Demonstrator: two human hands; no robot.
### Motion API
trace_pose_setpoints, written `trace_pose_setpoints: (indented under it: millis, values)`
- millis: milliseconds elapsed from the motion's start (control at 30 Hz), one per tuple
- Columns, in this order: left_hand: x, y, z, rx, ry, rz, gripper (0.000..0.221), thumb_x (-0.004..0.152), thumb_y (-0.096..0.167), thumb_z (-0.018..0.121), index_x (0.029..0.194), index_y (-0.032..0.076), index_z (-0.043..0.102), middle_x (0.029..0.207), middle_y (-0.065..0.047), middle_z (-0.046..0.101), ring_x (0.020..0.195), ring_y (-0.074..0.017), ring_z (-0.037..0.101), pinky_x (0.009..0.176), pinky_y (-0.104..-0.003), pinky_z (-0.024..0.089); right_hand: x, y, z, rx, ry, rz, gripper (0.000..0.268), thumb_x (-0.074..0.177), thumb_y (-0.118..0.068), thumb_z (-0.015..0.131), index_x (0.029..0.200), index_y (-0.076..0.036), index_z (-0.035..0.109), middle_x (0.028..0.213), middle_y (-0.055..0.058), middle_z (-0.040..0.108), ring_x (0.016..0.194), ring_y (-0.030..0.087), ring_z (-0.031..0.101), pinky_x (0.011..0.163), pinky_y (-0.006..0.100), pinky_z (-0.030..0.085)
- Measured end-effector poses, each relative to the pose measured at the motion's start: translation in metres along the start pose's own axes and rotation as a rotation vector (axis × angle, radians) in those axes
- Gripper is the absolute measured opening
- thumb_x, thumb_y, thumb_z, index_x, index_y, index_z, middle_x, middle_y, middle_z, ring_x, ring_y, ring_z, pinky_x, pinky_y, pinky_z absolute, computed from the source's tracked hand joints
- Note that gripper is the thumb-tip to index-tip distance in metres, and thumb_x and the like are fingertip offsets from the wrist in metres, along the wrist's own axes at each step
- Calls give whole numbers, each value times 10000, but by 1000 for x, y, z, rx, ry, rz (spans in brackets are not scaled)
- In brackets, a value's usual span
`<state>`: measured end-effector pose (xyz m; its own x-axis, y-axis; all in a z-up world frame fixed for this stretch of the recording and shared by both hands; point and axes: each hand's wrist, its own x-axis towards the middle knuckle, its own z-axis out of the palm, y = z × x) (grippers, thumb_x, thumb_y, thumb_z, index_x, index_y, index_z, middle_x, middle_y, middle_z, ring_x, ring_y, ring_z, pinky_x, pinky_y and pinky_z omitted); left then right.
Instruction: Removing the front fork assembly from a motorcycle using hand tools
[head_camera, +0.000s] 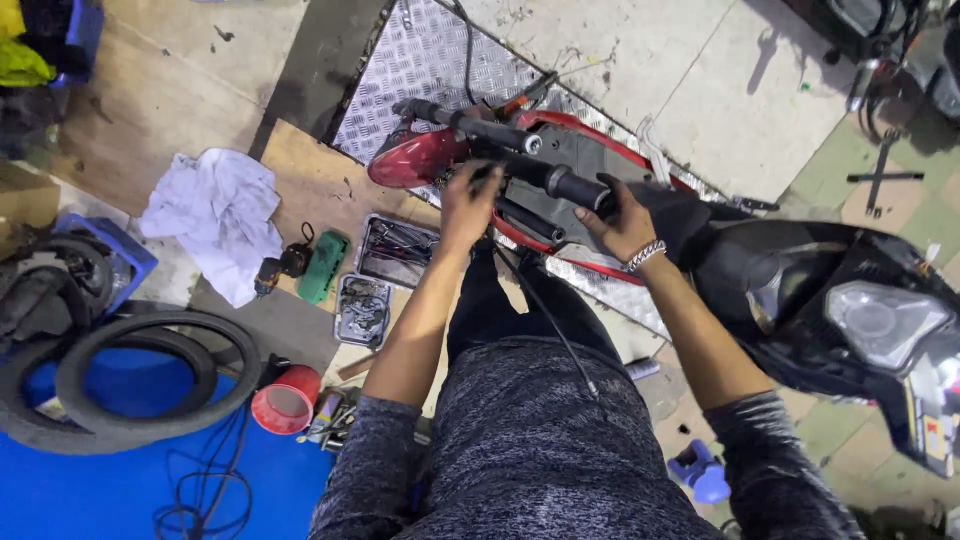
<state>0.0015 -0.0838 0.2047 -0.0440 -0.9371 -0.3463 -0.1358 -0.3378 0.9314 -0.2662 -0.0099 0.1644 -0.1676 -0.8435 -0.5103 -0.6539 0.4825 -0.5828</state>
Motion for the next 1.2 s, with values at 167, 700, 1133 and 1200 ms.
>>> trace_pose_setpoints:
  millis: [167, 700, 1133, 1200]
  values:
    - [1, -49, -14, -479, -37, -400, 278, 948, 303, 723, 1061, 50, 738, 860, -160, 737, 737, -231, 716, 637, -310, 567, -40, -1, 23, 480, 209, 66, 610, 1068, -359, 616, 1537, -45, 387, 1347, 355, 570, 1250, 500, 568, 1001, 552, 523]
    - [-157, -99, -43, -950, 168, -205, 303, 997, 287, 657, 815, 45, 649, 623, -117, 501, 551, -206, 528, 499, -292, 398, -132, 6, 157, 394, -175, -297, 305, 963, -278, 779, 1179, -66, 741, 1022, 187, 747, 1013, 341, 727, 830, 385, 582]
    - [-280, -75, -50, -941, 174, -285, 303, 1004, 283, 630, 899, 7, 697, 615, -127, 544, 533, -203, 520, 491, -277, 357, -208, -80, 141, 593, 103, -803, 144, 778, -35, 916, 889, -69, 832, 798, 116, 775, 730, 253, 743, 686, 336, 577]
    - [-277, -92, -49, -1040, 119, -342, 341, 1016, 277, 593, 1078, -49, 668, 656, -95, 473, 566, -172, 461, 530, -251, 321, -209, -73, 150, 614, 96, -600, 81, 838, -79, 886, 878, -57, 820, 686, 121, 734, 628, 188, 714, 596, 305, 556]
